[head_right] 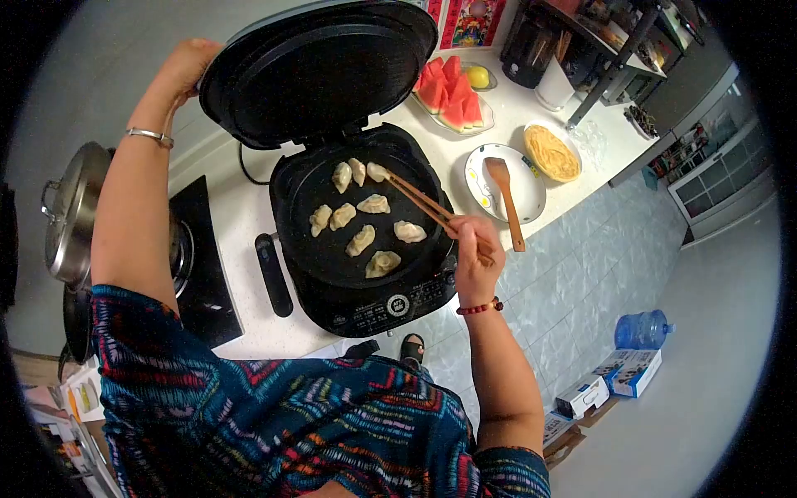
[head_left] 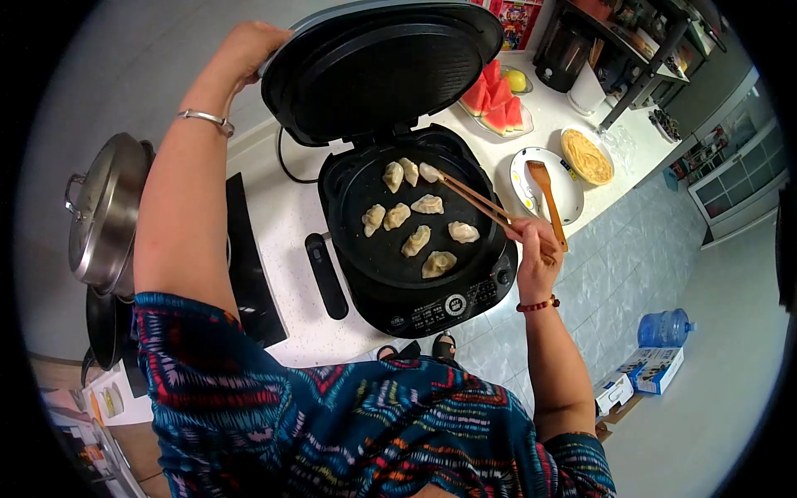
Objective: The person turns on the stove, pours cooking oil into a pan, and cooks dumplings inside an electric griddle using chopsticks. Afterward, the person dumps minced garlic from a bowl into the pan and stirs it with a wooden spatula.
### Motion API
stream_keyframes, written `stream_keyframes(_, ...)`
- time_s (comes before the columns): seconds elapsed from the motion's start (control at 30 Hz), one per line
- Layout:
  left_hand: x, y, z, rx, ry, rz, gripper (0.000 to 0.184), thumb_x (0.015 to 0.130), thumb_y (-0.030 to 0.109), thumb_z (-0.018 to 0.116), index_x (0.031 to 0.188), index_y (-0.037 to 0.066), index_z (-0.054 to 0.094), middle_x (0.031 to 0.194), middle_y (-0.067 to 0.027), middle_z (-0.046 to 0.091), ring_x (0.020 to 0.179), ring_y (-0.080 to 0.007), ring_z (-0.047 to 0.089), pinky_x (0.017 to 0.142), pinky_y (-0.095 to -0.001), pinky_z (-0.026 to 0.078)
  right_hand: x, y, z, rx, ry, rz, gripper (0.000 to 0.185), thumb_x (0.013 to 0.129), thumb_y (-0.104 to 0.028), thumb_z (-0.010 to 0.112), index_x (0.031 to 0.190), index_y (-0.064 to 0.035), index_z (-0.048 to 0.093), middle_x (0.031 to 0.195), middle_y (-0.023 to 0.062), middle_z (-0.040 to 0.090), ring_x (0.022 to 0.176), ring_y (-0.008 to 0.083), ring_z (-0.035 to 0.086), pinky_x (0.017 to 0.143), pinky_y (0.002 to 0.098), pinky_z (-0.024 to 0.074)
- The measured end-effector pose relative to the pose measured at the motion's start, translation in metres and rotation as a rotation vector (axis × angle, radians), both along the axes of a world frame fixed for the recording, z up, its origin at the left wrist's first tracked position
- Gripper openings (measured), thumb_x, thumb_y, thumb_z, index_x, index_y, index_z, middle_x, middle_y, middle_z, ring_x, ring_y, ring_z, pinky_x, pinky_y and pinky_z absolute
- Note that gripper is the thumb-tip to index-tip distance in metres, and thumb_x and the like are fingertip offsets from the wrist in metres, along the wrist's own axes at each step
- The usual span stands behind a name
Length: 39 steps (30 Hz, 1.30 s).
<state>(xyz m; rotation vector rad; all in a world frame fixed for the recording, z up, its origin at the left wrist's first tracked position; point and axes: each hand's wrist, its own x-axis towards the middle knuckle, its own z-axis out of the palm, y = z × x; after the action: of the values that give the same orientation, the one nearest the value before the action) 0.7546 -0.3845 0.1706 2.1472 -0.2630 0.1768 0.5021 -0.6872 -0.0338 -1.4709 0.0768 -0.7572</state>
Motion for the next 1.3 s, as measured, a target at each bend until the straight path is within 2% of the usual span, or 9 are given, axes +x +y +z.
stream_keyframes(0.03, 0.002, 0.001, -0.001, -0.009, 0.008, 0.001, 0.021, 0.072, 0.024, 0.063, 0.06, 0.008, 0.057, 0.048, 0.0033, 0.04, 0.039, -0.007, 0.03, 0.036, -0.0239, 0.019, -0.001, 0.002, 0.002, -0.202, -0.097, 0.006, 0.012, 0.086, -0.008, 0.049, 0.089, 0.0012, 0.056, 0.086, 0.0114, 0.058, 0.079, 0.0195, 0.057, 0.07, 0.0294, 0.0466)
stream_keyframes(0.1, 0.001, -0.001, 0.0, -0.019, 0.016, 0.0, 0.021, 0.072, 0.024, 0.063, 0.06, 0.008, 0.057, 0.048, 0.0032, 0.041, 0.039, -0.0071, 0.03, 0.036, -0.0239, 0.019, -0.01, 0.006, 0.012, -0.258, -0.055, 0.026, 0.008, 0.081, -0.003, 0.051, 0.086, -0.0012, 0.058, 0.086, 0.0121, 0.058, 0.081, 0.0204, 0.056, 0.07, 0.0303, 0.0444)
stream_keyframes(0.17, -0.006, -0.002, 0.001, -0.013, 0.01, 0.022, 0.021, 0.072, 0.024, 0.063, 0.06, 0.008, 0.056, 0.048, 0.0029, 0.041, 0.039, -0.0072, 0.03, 0.036, -0.0237, 0.019, -0.016, 0.009, 0.019, -0.643, -0.026, 0.0, 0.007, 0.078, -0.002, 0.054, 0.082, -0.0028, 0.06, 0.088, 0.0128, 0.058, 0.079, 0.0224, 0.057, 0.069, 0.0294, 0.0447)
stream_keyframes(0.33, -0.004, -0.001, 0.002, 0.014, 0.025, 0.024, 0.02, 0.071, 0.023, 0.063, 0.061, 0.008, 0.055, 0.049, 0.0027, 0.042, 0.039, -0.0073, 0.032, 0.036, -0.0235, 0.02, -0.024, 0.012, 0.021, -0.767, -0.022, 0.023, 0.012, 0.07, 0.0, 0.059, 0.08, -0.0054, 0.061, 0.089, 0.0117, 0.058, 0.078, 0.026, 0.057, 0.067, 0.0306, 0.0465)
stream_keyframes(0.47, -0.01, -0.004, 0.005, 0.026, 0.04, 0.023, 0.019, 0.071, 0.024, 0.064, 0.064, 0.008, 0.056, 0.049, 0.0026, 0.043, 0.04, -0.0075, 0.032, 0.037, -0.0235, 0.022, -0.026, 0.011, 0.024, -0.762, -0.005, 0.03, 0.01, 0.073, -0.001, 0.058, 0.082, -0.005, 0.061, 0.089, 0.0117, 0.058, 0.079, 0.0251, 0.057, 0.068, 0.0298, 0.0458)
stream_keyframes(0.77, -0.015, -0.005, 0.005, 0.032, 0.003, 0.044, 0.019, 0.071, 0.024, 0.064, 0.064, 0.008, 0.056, 0.05, 0.0024, 0.043, 0.042, -0.0079, 0.032, 0.038, -0.0235, 0.023, -0.024, -0.014, 0.037, 0.011, 0.054, 0.032, 0.019, 0.087, -0.011, 0.046, 0.082, 0.0027, 0.057, 0.091, 0.0096, 0.054, 0.081, 0.0141, 0.053, 0.069, 0.0244, 0.0464)
stream_keyframes(1.03, -0.01, -0.003, 0.005, 0.052, 0.035, 0.031, 0.02, 0.072, 0.025, 0.063, 0.063, 0.008, 0.057, 0.051, 0.0016, 0.042, 0.043, -0.0095, 0.032, 0.038, -0.0246, 0.023, -0.001, -0.004, 0.014, -0.082, 0.023, 0.102, 0.019, 0.089, -0.012, 0.046, 0.086, 0.0031, 0.056, 0.092, 0.0099, 0.054, 0.079, 0.0145, 0.055, 0.069, 0.0252, 0.0499)
stream_keyframes(1.23, -0.008, -0.002, 0.001, 0.019, 0.059, 0.03, 0.019, 0.075, 0.024, 0.062, 0.07, 0.006, 0.059, 0.052, 0.0018, 0.042, 0.043, -0.0097, 0.032, 0.038, -0.0248, 0.024, 0.004, -0.025, 0.005, 0.428, 0.054, 0.02, 0.025, 0.088, -0.021, 0.047, 0.085, 0.0029, 0.055, 0.082, 0.0138, 0.06, 0.068, 0.0212, 0.062, 0.061, 0.0299, 0.0539)
stream_keyframes(1.3, -0.01, -0.002, 0.002, 0.027, 0.061, 0.046, 0.019, 0.076, 0.024, 0.062, 0.072, 0.006, 0.059, 0.052, 0.0018, 0.043, 0.042, -0.0095, 0.032, 0.038, -0.0245, 0.024, 0.003, -0.032, 0.004, 0.454, 0.093, -0.009, 0.025, 0.087, -0.023, 0.049, 0.085, 0.0016, 0.055, 0.081, 0.014, 0.06, 0.065, 0.0223, 0.062, 0.058, 0.0305, 0.0544)
